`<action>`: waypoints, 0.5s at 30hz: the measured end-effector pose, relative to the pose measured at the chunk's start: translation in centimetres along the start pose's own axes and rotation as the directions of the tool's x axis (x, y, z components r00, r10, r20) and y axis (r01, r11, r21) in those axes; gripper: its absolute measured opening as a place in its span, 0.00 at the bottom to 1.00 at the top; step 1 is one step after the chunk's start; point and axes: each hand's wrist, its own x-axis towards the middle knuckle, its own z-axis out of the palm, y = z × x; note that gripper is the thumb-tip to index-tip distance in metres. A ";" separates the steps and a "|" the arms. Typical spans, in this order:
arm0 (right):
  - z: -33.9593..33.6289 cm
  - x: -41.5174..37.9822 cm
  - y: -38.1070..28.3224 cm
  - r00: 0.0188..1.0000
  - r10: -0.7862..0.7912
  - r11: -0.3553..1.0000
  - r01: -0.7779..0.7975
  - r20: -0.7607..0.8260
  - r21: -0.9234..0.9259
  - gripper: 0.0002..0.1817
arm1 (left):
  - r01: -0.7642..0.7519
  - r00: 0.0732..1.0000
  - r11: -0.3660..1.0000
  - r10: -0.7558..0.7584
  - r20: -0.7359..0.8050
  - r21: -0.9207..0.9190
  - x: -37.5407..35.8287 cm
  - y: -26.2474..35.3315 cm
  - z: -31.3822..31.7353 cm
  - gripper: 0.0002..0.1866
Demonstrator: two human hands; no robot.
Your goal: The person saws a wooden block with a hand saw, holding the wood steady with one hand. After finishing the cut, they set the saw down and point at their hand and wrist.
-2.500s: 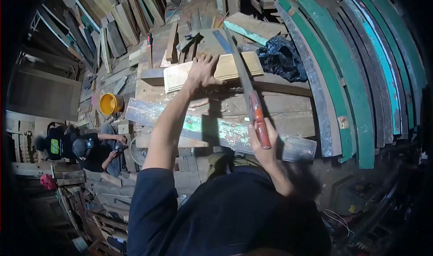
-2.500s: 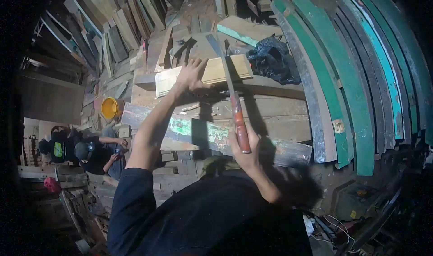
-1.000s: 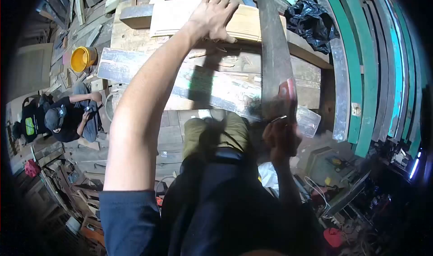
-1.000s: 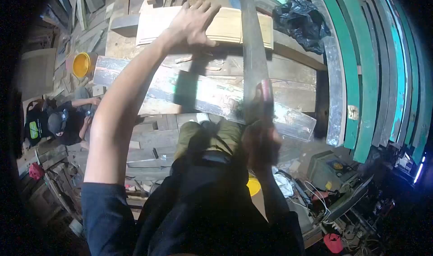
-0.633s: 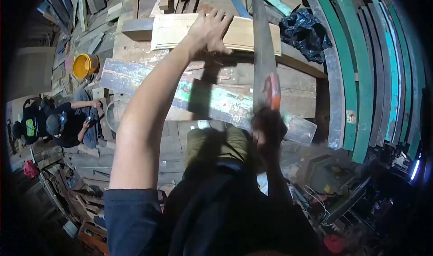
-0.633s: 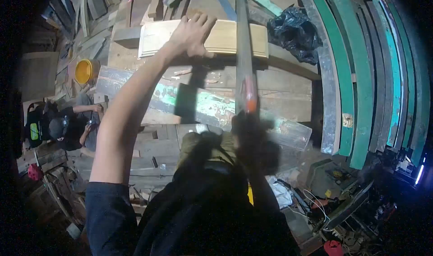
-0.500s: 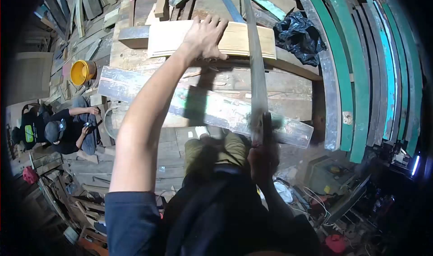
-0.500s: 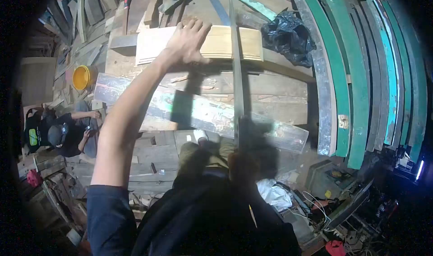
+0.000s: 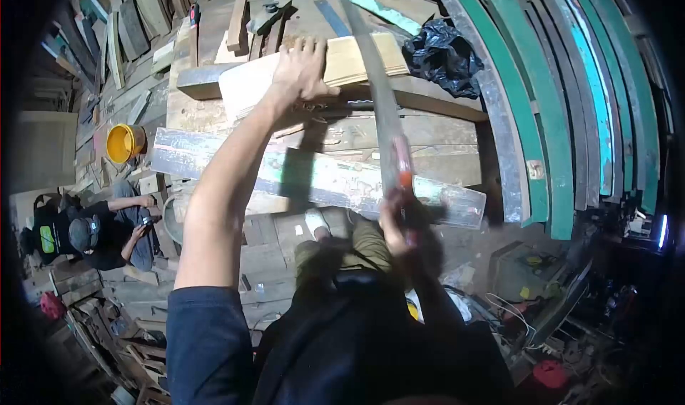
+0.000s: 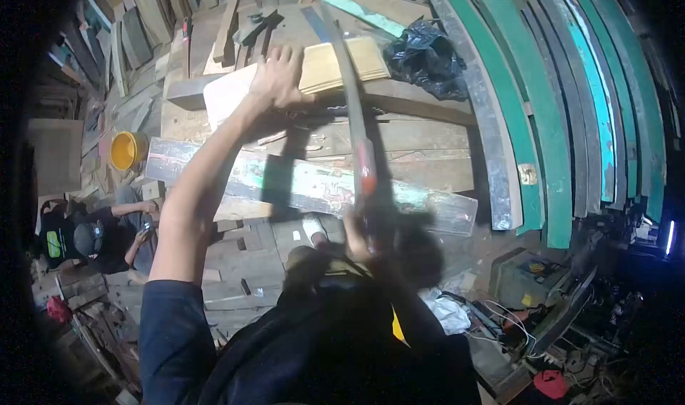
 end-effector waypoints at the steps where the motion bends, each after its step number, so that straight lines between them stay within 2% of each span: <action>1: 0.3 -0.4 0.9 0.990 0.137 0.982 -0.139 0.021 0.130 0.09 | 0.059 0.998 0.998 -0.059 -0.008 -0.005 0.2 0.2 0.1 0.62; 2: 0.6 -0.9 1.9 0.962 0.271 0.928 -0.273 0.042 0.254 0.08 | 0.017 1.000 1.000 -0.017 -0.002 0.006 0.0 -0.1 0.5 0.63; 3: 1.8 -1.7 4.3 0.856 0.496 0.707 -0.495 0.144 0.505 0.07 | -0.028 1.000 0.999 0.028 -0.003 0.021 0.0 -0.9 0.7 0.63; 4: 1.6 -2.0 5.0 0.801 0.559 0.555 -0.553 0.213 0.621 0.07 | -0.079 0.997 0.996 0.080 -0.005 0.041 0.4 -1.2 0.0 0.63; 5: 1.4 -2.1 5.4 0.737 0.615 0.381 -0.588 0.279 0.713 0.07 | -0.098 0.993 0.994 0.095 0.068 0.046 0.2 -1.0 -0.9 0.64; 8: -0.8 -3.4 5.2 0.828 0.519 0.397 -0.454 0.213 0.797 0.07 | -0.148 0.989 0.988 0.148 -0.014 0.037 -0.2 -0.9 -0.7 0.65; 9: -1.5 -3.6 4.8 0.855 0.479 0.396 -0.411 0.197 0.821 0.06 | -0.137 0.990 0.991 0.137 0.018 0.011 -0.7 -0.5 -1.2 0.65; 11: -2.9 -3.3 2.9 0.902 0.398 0.381 -0.328 0.167 0.864 0.06 | -0.084 0.996 0.994 0.081 0.047 0.071 -1.3 0.2 -1.5 0.67; 12: -3.4 -3.1 0.6 0.807 0.559 0.402 -0.465 0.190 0.789 0.08 | -0.075 0.993 0.997 0.072 0.097 0.029 -1.6 0.4 -2.0 0.66; 13: -4.7 -3.3 -1.4 0.960 0.271 0.881 -0.215 -0.077 0.420 0.09 | -0.072 0.992 0.997 0.070 0.104 0.009 -1.8 0.4 -1.8 0.66; 15: -2.2 -6.1 0.5 0.935 0.354 0.763 -0.278 -0.016 0.584 0.08 | -0.074 0.994 0.997 0.072 0.079 0.020 -2.3 0.7 -1.7 0.67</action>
